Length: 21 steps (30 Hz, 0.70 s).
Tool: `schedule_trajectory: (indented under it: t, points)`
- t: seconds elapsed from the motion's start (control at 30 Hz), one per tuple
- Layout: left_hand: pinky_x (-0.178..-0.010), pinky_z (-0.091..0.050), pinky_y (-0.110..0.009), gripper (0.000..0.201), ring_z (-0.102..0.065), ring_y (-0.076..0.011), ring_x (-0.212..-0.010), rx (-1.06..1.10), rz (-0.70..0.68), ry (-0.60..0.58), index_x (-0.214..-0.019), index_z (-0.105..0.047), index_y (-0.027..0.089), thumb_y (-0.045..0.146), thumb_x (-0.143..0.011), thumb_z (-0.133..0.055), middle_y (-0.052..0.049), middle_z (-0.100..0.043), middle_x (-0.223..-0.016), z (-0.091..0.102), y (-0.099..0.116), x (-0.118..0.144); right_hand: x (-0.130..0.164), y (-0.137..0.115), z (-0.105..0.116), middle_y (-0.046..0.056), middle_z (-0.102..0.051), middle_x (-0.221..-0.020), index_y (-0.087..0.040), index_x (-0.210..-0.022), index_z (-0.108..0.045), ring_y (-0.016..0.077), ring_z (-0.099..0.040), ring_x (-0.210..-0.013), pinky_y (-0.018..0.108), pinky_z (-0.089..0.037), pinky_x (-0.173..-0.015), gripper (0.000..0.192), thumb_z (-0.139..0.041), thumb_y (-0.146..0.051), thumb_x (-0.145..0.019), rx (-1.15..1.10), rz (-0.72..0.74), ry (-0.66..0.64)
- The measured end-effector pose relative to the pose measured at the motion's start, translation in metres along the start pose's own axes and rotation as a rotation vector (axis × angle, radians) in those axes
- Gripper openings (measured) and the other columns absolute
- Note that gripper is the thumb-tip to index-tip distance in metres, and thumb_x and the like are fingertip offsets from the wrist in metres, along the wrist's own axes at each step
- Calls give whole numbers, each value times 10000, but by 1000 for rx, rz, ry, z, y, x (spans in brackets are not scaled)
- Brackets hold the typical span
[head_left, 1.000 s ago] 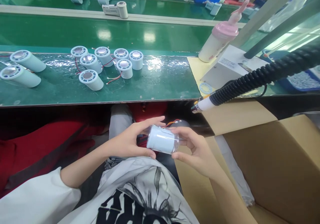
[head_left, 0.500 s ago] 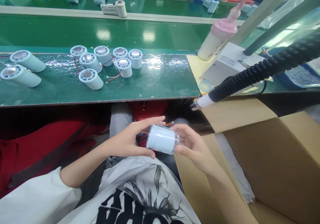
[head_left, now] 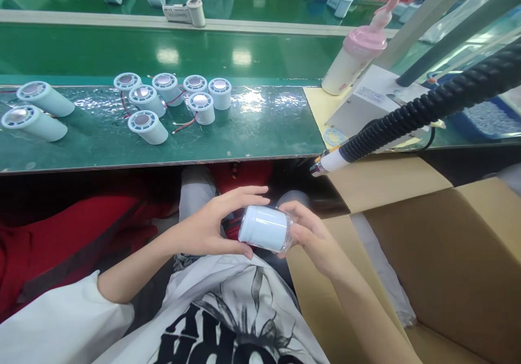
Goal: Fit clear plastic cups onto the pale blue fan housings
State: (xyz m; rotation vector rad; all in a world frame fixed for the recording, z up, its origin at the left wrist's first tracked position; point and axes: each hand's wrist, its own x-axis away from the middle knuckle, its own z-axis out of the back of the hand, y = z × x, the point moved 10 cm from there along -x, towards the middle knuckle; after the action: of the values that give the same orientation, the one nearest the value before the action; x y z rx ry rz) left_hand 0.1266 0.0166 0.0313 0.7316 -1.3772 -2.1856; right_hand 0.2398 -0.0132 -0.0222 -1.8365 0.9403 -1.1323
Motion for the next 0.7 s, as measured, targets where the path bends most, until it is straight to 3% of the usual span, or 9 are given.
schedule_trajectory:
  t: [0.43, 0.7]
  points:
    - [-1073, -373, -374, 830, -488, -255, -1263, 2, -37, -15, -1352, -433, 275, 234, -618, -817, -94, -500, -1389, -4, 4, 0, -1, 27, -8, -27, -621, -521, -212, -843, -423, 130, -601, -413, 173, -433, -350, 483, -562, -660, -729, -131, -190, -34]
    - [-1059, -382, -424, 794, -476, -297, -1269, 1, -45, -26, -1352, -448, 265, 265, -640, -801, -128, -470, -1410, -5, 2, 1, 3, 45, -18, 40, -633, -530, -134, -749, -580, 104, -573, -365, 147, -397, -302, 596, -410, -705, -783, -229, -373, -95]
